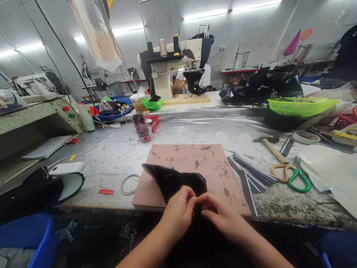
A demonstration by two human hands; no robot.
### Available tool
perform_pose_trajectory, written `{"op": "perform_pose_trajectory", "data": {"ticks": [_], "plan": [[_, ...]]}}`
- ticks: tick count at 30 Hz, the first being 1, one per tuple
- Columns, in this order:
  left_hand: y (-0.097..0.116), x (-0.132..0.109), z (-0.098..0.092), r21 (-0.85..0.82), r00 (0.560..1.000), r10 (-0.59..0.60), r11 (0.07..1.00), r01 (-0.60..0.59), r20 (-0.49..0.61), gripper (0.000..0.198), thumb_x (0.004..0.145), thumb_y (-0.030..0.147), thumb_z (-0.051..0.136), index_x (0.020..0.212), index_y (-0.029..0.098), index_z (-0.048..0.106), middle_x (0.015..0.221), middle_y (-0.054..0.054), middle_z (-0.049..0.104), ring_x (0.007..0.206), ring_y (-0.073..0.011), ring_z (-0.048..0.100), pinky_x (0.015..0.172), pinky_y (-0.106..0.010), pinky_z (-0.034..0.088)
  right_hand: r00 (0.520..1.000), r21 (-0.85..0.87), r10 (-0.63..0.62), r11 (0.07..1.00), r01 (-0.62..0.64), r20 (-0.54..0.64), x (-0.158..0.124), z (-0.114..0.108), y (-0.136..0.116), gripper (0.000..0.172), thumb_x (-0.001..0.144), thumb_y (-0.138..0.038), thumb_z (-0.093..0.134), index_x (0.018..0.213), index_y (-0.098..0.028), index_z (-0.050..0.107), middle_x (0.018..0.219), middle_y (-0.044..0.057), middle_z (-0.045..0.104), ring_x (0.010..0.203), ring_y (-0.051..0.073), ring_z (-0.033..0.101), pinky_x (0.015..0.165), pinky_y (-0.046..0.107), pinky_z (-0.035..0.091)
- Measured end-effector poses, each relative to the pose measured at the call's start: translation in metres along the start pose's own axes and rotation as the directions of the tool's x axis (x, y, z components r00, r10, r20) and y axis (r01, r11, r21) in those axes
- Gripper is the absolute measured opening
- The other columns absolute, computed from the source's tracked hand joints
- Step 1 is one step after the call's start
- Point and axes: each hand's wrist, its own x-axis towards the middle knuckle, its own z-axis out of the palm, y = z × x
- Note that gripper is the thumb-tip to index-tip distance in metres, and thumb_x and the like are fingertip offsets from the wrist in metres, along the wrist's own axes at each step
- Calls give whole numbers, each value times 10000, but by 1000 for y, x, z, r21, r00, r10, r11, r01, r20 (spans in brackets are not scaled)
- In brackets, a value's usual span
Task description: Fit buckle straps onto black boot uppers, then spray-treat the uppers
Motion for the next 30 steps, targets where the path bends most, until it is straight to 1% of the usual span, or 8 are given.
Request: {"op": "perform_pose_trajectory", "data": {"ticks": [3,8,10,13,15,21,25,30], "plan": [[1,-1,6,33,999,25,999,-24,-33,155,862,309,356,806,197,447,713,4,513,585,-130,499,536,-242,389,1000,45,16,999,-15,-17,0,4,-5,147,744,-162,456,869,-194,527,754,7,574,739,165,550,714,309,445],[1,3,9,22,998,9,1000,-8,-58,126,835,284,375,763,200,437,726,12,498,674,-146,485,611,-263,370,998,193,56,980,-55,-1,-1,10,-6,171,756,-236,480,923,-201,468,797,10,557,709,153,542,664,295,445],[1,6,8,-33,999,-22,999,21,-23,106,808,275,404,743,198,435,691,25,480,655,-136,462,599,-255,354,995,231,103,968,-97,-14,-1,12,-5,220,728,-296,559,896,-202,452,768,-1,556,717,154,535,655,282,427],[1,8,5,-230,991,-86,967,107,100,122,795,302,422,735,195,416,622,46,437,577,-113,431,533,-228,336,981,286,192,942,-178,-22,2,13,-5,295,685,-386,635,815,-197,450,659,-31,534,645,134,512,605,258,397],[0,7,4,-291,986,-92,948,129,136,146,810,328,414,748,196,411,616,49,435,552,-106,431,509,-218,341,977,335,215,921,-200,-6,4,13,-7,314,650,-415,658,748,-190,461,632,-33,523,614,123,497,587,254,391],[-5,2,6,-68,999,-28,997,30,20,203,865,378,364,789,198,419,689,20,481,583,-122,472,524,-233,371,984,346,176,923,-169,14,7,8,-9,324,648,-478,625,703,-177,519,645,-29,505,582,107,454,578,257,386],[-7,0,12,-75,998,19,997,-22,-53,214,868,385,351,790,198,421,693,9,480,584,-132,472,533,-248,372,986,305,165,938,-163,19,7,5,-9,297,673,-462,597,707,-174,528,646,-27,496,604,113,448,595,257,380],[-8,2,14,-57,992,57,996,-64,-115,213,862,378,351,791,197,438,705,2,476,632,-147,470,592,-269,380,979,360,202,911,-201,37,10,5,-12,352,637,-511,604,702,-176,517,619,-46,438,536,85,381,526,235,349]]}}
